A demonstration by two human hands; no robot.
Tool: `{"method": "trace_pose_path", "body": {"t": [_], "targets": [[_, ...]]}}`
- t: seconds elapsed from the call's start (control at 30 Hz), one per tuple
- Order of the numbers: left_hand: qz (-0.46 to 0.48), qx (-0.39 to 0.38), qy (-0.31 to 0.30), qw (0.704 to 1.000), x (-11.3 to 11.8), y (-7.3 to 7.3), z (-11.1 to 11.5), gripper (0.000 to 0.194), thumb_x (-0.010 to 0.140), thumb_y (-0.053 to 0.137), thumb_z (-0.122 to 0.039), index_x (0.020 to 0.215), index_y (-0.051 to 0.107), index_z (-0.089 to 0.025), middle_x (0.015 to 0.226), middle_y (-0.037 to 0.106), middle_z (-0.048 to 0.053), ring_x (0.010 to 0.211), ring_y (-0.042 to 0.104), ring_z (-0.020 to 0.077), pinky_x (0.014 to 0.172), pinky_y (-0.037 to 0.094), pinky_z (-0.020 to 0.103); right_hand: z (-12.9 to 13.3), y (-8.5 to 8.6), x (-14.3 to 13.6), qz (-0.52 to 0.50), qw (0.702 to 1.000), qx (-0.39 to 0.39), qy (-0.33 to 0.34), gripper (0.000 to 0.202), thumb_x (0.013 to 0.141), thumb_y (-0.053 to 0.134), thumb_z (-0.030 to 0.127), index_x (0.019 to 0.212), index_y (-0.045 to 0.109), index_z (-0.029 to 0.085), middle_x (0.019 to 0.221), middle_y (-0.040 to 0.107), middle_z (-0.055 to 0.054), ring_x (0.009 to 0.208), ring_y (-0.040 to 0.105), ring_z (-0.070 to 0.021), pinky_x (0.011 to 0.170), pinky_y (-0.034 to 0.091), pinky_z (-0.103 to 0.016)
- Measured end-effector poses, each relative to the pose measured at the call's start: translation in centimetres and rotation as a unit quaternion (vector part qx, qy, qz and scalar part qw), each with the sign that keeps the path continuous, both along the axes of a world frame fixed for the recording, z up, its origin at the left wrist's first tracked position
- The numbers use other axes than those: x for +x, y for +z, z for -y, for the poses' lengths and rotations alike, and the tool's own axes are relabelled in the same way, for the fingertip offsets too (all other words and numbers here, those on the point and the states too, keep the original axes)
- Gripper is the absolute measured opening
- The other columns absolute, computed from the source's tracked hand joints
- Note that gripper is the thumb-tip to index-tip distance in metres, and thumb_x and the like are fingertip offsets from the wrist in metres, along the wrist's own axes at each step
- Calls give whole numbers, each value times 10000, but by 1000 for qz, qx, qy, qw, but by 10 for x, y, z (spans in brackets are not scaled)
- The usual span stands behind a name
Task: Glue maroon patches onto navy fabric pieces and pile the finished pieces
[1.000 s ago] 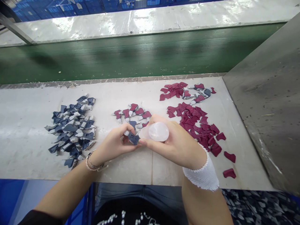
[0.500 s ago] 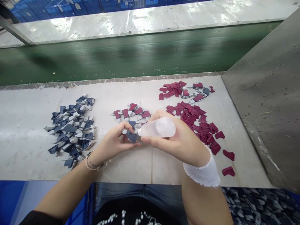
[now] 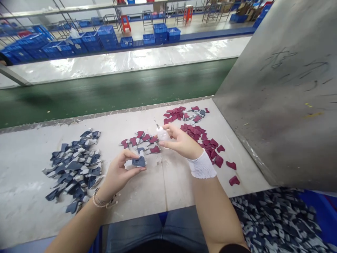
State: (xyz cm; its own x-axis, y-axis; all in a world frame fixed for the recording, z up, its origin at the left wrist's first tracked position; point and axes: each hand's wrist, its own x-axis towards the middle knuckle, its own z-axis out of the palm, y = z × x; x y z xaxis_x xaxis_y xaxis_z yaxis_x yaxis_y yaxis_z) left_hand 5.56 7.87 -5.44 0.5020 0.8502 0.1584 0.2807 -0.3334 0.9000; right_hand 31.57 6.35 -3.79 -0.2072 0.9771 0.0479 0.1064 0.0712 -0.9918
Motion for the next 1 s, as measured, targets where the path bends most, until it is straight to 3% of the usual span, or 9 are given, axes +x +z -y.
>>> {"method": "trace_pose_path", "body": {"t": [0.1, 0.3, 0.43, 0.57, 0.63, 0.77, 0.9, 1.0], "targets": [[21, 35, -2, 999, 0, -3, -2, 287, 744, 824, -265, 905, 590, -223, 826, 661, -26, 792, 687, 142, 778, 581, 257, 1, -11, -6, 32, 999, 3, -25, 327, 840, 711, 305, 1069, 486, 243, 1224, 651, -62, 1073, 635, -229, 917, 483, -380], [33, 69, -1, 997, 0, -6, -3, 271, 738, 826, -251, 894, 606, -230, 813, 655, -36, 782, 672, 122, 777, 572, 226, 16, -23, -18, 107, 993, -17, -43, 338, 770, 744, 242, 1043, 543, 234, 1119, 671, -17, 962, 643, -219, 839, 471, -335], [35, 51, 5, 998, 1, -6, -3, 266, 741, 818, -271, 888, 600, -229, 821, 642, -34, 796, 661, 122, 780, 565, 225, 26, -23, -18, 151, 987, -22, -53, 300, 787, 716, 246, 1049, 571, 227, 908, 658, 20, 724, 599, -162, 657, 439, -266], [27, 45, 20, 998, 1, -6, -6, 260, 745, 807, -282, 890, 598, -225, 832, 624, -28, 822, 648, 128, 811, 553, 239, 30, -25, -21, 198, 976, -23, -86, 264, 787, 709, 206, 1020, 583, 211, 749, 605, 45, 638, 550, -148, 603, 413, -252], [20, 45, 19, 999, 1, -7, -7, 253, 754, 797, -287, 895, 597, -222, 830, 615, -23, 819, 641, 134, 805, 549, 249, 33, -27, -20, 220, 971, -26, -92, 294, 750, 721, 131, 1015, 613, 204, 765, 619, 42, 635, 557, -139, 610, 425, -248], [5, 40, 7, 999, 2, -9, -9, 232, 790, 766, -304, 916, 591, -217, 847, 613, -9, 828, 638, 149, 811, 544, 277, 50, -25, 0, 263, 954, -36, -142, 501, 747, 717, 56, 1204, 587, 211, 1031, 668, -6, 739, 613, -125, 726, 491, -254], [-4, 33, -7, 999, 2, -12, -8, 225, 822, 738, -328, 947, 582, -223, 878, 621, 0, 849, 640, 156, 802, 542, 284, 67, -24, 29, 335, 908, -61, -244, 209, 890, 647, 180, 1095, 614, 156, 1016, 654, -47, 864, 622, -179, 813, 508, -346], [-5, 34, -12, 999, 4, -14, -6, 223, 833, 726, -345, 952, 578, -228, 893, 628, 3, 862, 640, 160, 802, 539, 290, 61, -31, 32, 379, 884, -81, -262, 197, 916, 664, 270, 1069, 628, 151, 1030, 654, -54, 922, 631, -201, 848, 523, -396]]}}
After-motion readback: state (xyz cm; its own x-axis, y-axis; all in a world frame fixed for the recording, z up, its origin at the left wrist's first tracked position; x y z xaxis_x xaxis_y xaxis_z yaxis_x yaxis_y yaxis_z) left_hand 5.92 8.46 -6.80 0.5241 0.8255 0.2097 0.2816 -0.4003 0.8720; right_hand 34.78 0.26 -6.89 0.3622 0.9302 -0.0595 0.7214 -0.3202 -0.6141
